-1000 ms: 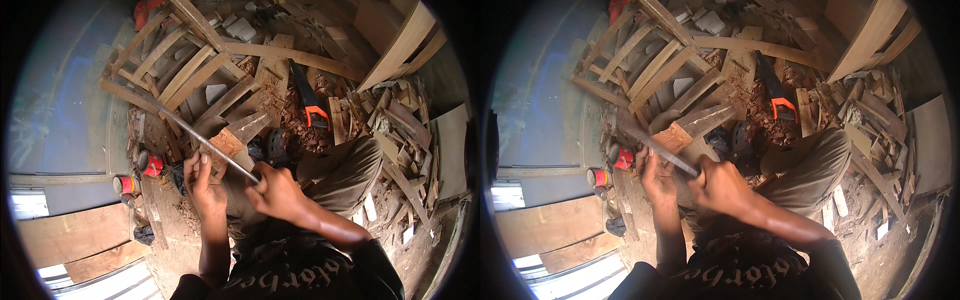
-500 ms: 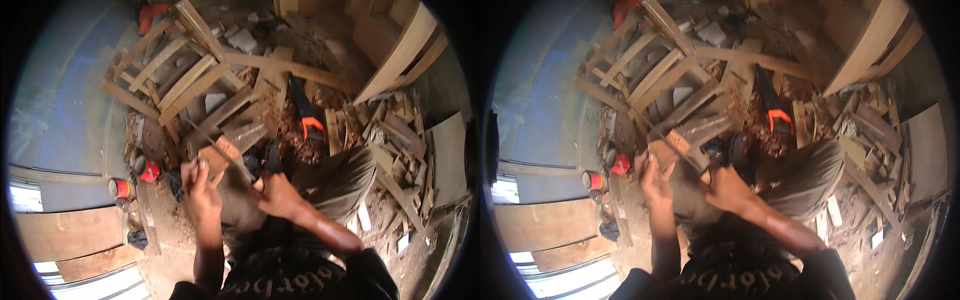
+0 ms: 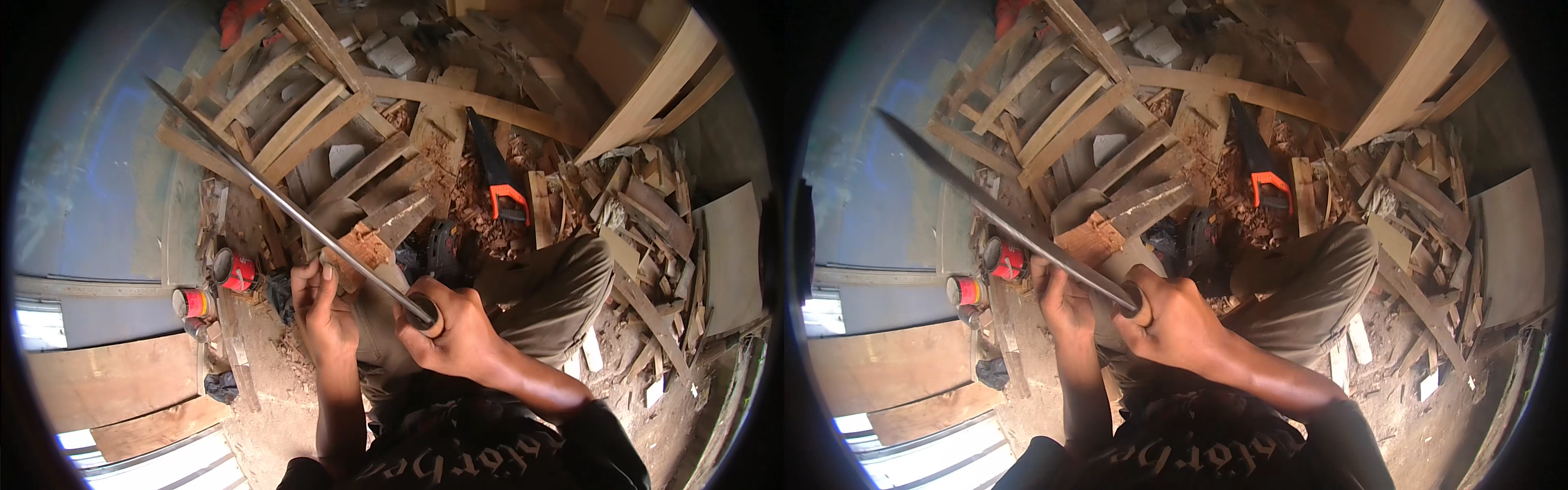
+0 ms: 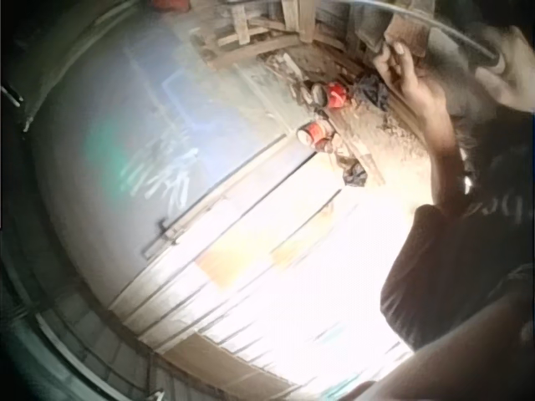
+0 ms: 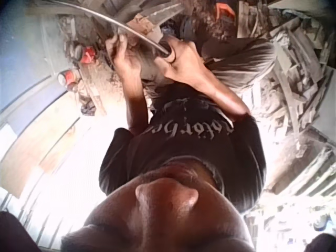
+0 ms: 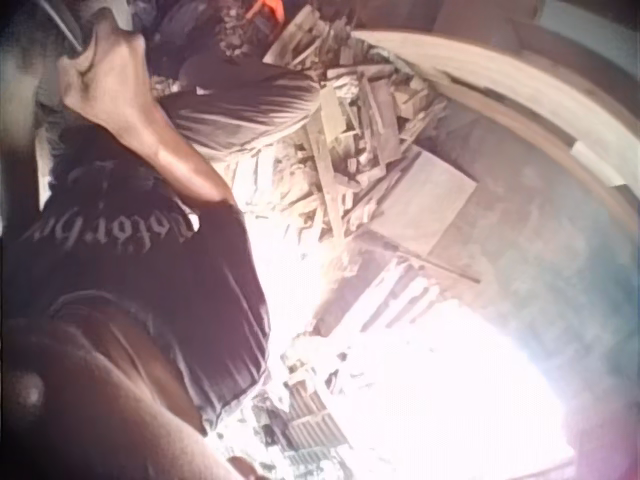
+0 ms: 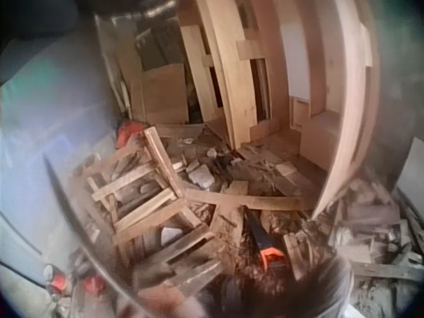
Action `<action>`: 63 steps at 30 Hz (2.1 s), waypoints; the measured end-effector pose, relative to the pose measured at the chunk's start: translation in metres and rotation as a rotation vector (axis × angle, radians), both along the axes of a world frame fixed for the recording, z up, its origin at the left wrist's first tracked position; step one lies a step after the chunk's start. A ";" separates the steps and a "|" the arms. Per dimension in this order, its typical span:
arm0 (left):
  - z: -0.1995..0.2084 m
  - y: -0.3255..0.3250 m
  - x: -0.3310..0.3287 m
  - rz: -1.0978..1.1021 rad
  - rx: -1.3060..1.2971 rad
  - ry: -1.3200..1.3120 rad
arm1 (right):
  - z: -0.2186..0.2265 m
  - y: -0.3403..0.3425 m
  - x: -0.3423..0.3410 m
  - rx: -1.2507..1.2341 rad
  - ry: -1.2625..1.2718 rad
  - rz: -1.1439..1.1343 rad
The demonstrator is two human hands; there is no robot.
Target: The person is assembling a wooden structure using a hammer and nails. They position wooden slats and secure them with nails, working on the floor amidst scattered wood pieces.
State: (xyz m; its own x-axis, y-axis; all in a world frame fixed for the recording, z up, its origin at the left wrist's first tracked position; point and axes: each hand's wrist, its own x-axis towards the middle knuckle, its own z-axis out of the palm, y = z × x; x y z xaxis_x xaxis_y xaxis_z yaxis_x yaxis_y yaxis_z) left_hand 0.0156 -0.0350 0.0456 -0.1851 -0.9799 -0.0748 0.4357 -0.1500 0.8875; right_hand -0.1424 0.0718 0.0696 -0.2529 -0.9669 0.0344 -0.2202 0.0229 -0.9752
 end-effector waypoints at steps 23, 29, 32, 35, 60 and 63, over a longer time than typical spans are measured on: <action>-0.014 0.007 0.020 0.033 0.020 0.012 | -0.049 -0.001 0.010 0.132 0.135 0.079; -0.017 0.000 0.022 0.067 0.013 0.012 | -0.023 0.002 0.007 0.149 0.138 0.106; -0.020 -0.006 0.023 -0.020 -0.061 0.044 | -0.031 0.005 0.010 0.024 0.091 0.073; -0.011 -0.001 0.023 0.037 -0.007 -0.052 | -0.086 -0.006 0.006 0.020 0.165 0.061; -0.010 -0.142 0.009 0.031 -0.154 -0.180 | -0.309 -0.046 -0.093 0.300 0.422 -0.308; -0.002 -0.146 0.015 -0.029 -0.157 -0.198 | -0.298 -0.044 -0.081 0.235 0.567 -0.388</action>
State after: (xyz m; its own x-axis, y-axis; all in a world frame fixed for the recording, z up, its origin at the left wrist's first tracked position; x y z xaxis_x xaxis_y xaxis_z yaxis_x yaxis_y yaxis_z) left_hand 0.0303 -0.1810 0.0431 -0.2099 -0.9769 0.0405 0.2486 -0.0132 0.9685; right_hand -0.2233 0.0281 -0.2281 -0.5844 -0.8089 0.0642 -0.6239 0.3973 -0.6730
